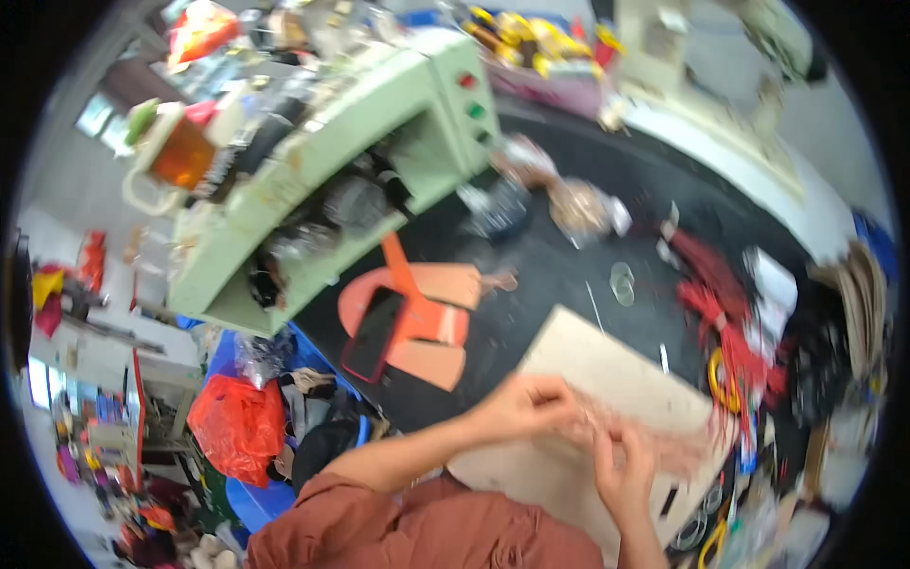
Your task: Tying decorative knots in thin blue and pink cords for shoe manufacturing.
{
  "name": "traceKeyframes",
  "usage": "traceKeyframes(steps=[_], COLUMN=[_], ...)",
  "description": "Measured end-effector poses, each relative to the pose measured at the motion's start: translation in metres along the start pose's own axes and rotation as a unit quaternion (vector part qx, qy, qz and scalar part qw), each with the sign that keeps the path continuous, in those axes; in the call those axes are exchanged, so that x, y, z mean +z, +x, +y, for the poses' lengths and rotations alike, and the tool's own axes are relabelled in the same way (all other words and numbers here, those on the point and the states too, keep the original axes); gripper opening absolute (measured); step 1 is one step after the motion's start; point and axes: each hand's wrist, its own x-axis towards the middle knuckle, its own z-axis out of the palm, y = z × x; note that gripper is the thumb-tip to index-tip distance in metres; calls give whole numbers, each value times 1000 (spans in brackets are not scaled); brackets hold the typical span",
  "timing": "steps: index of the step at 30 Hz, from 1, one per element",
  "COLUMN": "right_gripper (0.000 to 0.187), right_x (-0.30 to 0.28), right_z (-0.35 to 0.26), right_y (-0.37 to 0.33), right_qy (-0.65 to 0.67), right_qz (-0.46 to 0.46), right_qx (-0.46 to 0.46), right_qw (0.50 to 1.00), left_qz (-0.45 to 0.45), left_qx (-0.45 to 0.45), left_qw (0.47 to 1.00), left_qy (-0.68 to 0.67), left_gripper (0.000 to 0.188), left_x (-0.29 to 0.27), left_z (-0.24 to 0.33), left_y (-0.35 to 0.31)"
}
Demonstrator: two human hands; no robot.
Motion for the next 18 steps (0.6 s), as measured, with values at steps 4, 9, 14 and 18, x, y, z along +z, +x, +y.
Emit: traceKeyframes(steps=[4,9,14,18], right_gripper=[8,18,22,19], right_x=[0,-11,-27,-21], right_z=[-20,-14,-15,-8], right_y=[13,14,24,18], right_qy=[33,188,199,236], right_qz=[-8,15,-86,-74], right_qx=[-3,95,201,183], right_qw=[999,977,955,951], left_qz=[-25,72,33,3], left_qx=[-116,85,327,152], left_qw=[984,978,862,962], left_qy=[-132,178,385,226], left_gripper=[14,14,19,14], left_x=[2,16,23,23], left_z=[8,18,13,10], left_y=[4,-8,-6,-11])
